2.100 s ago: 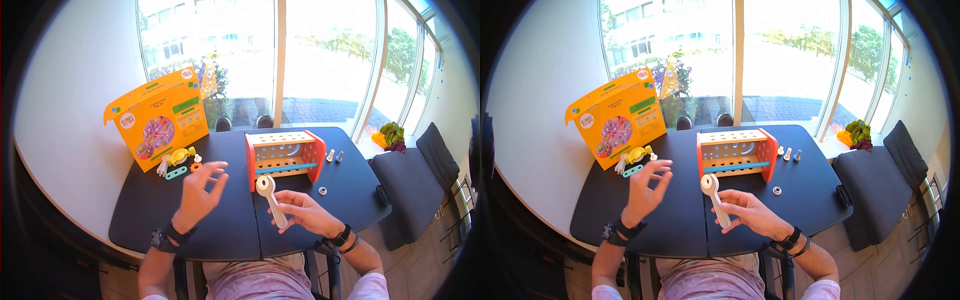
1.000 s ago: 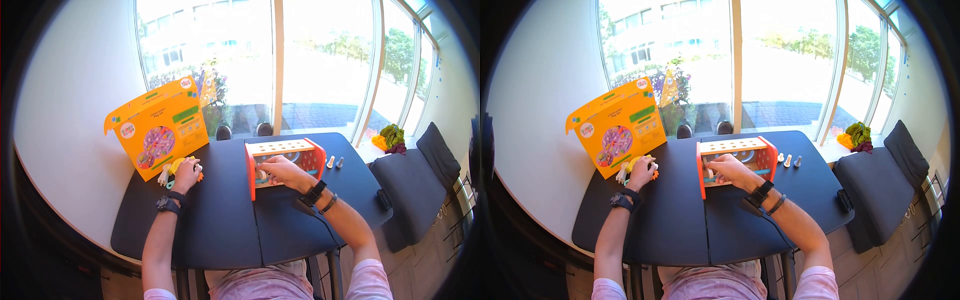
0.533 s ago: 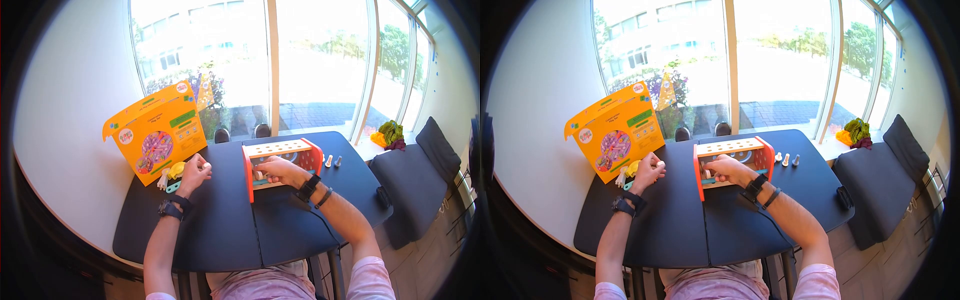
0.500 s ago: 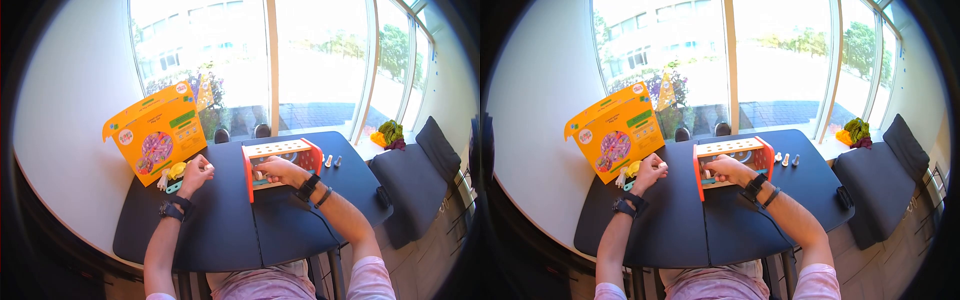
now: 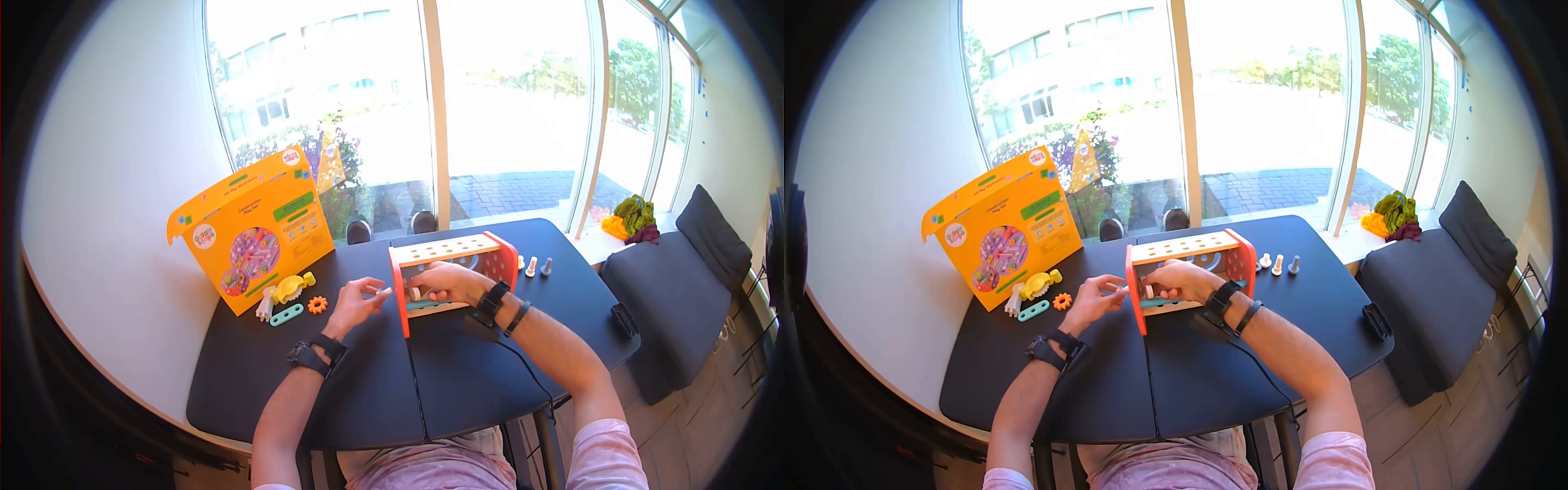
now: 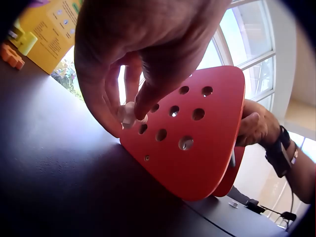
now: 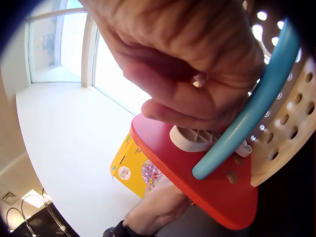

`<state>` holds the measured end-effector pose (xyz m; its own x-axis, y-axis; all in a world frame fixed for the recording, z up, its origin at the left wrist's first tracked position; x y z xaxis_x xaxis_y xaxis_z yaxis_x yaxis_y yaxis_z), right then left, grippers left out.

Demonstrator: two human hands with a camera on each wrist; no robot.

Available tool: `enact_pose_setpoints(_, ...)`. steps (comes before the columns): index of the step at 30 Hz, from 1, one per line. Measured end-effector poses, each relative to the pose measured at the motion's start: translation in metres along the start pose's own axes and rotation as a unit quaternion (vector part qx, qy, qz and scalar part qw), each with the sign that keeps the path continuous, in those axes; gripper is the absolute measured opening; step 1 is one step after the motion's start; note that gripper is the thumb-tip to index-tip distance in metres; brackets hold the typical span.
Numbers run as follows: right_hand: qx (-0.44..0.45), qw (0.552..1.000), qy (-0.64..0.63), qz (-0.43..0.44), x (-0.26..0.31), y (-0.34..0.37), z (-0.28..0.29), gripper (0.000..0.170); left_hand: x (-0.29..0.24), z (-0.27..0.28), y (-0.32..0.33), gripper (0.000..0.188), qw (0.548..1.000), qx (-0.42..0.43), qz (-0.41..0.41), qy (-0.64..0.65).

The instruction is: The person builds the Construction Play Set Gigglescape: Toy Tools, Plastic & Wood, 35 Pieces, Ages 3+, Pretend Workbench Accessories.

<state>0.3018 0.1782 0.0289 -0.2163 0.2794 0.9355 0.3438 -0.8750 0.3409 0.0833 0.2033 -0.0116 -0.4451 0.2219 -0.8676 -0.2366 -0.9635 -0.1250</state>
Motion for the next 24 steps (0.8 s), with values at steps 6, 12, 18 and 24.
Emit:
enact_pose_setpoints(6,0.003,1.000,-0.002,0.000,-0.001,-0.002,-0.001,0.027,-0.021,0.000,0.004,0.025,0.990,-0.053,-0.036,-0.124)
enact_pose_setpoints(12,0.004,1.000,-0.002,0.007,-0.002,-0.005,-0.002,0.028,-0.001,-0.002,-0.010,0.036,0.997,-0.029,-0.040,-0.064)
enact_pose_setpoints(18,0.003,1.000,0.002,0.021,0.003,-0.001,-0.004,0.028,0.008,-0.018,-0.009,0.031,0.984,0.062,-0.014,0.164)
enact_pose_setpoints(24,-0.005,1.000,0.013,0.003,-0.002,-0.007,-0.002,0.030,0.019,-0.022,-0.011,0.028,0.980,0.059,0.038,0.188)
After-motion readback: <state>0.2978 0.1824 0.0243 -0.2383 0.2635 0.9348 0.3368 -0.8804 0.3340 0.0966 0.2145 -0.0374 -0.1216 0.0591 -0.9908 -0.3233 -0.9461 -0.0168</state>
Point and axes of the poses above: each hand's wrist, its own y-axis away from the middle knuckle, its own z-axis out of the back of the hand, x = y × z, the point moved 8 cm from there along -y, towards the middle knuckle, and after that the axes turned 7 degrees about -y, right-handed, at the moved point
